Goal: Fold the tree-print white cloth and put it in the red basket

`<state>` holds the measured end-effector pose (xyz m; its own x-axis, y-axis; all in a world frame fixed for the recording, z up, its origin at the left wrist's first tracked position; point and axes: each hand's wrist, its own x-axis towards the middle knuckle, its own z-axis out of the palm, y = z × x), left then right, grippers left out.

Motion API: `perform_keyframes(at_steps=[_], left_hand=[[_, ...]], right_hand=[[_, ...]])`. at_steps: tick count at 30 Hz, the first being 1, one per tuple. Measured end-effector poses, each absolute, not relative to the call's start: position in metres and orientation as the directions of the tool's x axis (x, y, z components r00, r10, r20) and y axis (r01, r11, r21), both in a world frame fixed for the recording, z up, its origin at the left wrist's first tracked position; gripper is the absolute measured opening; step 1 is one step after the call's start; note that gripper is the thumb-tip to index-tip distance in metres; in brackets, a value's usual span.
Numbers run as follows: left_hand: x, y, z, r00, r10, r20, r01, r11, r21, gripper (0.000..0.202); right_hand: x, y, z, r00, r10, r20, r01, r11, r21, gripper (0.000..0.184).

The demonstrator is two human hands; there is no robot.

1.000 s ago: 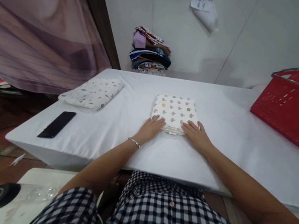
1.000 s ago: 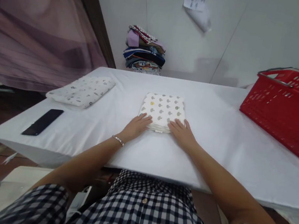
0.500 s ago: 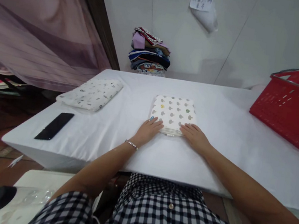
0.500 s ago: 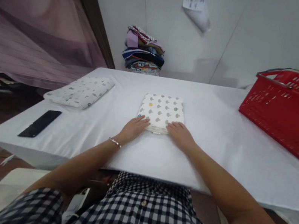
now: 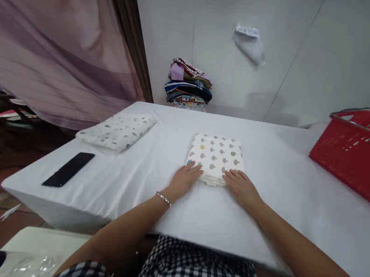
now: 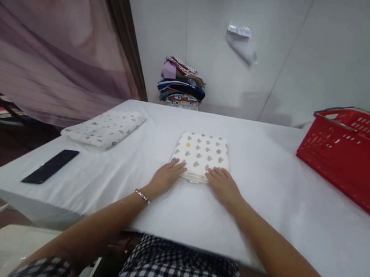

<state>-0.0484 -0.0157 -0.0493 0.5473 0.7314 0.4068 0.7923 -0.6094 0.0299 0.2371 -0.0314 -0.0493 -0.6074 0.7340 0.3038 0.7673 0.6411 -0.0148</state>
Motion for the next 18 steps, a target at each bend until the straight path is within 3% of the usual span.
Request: perform_keyframes(at_steps=[3, 7, 12, 18], left_hand=[[-0.048, -0.014, -0.051, 0.549, 0.725, 0.415, 0.784, -0.619, 0.045, 0.034], [-0.048, -0.013, -0.049, 0.568, 0.721, 0.396, 0.761, -0.644, 0.08, 0.035], [-0.047, -0.016, -0.046, 0.553, 0.737, 0.388, 0.756, -0.64, 0.136, 0.037], [-0.046, -0.016, -0.049, 0.552, 0.73, 0.404, 0.736, -0.653, 0.175, 0.034]], right_hand=[[0.232, -0.037, -0.034, -0.563, 0.788, 0.25, 0.793, 0.6, -0.103, 0.042], [0.213, -0.026, 0.001, -0.556, 0.804, 0.209, 0.786, 0.591, -0.181, 0.055], [0.186, 0.032, 0.017, -0.618, 0.772, 0.149, 0.757, 0.635, -0.155, 0.057], [0.191, 0.084, -0.011, -0.442, 0.896, -0.036, 0.895, 0.439, -0.073, 0.057]])
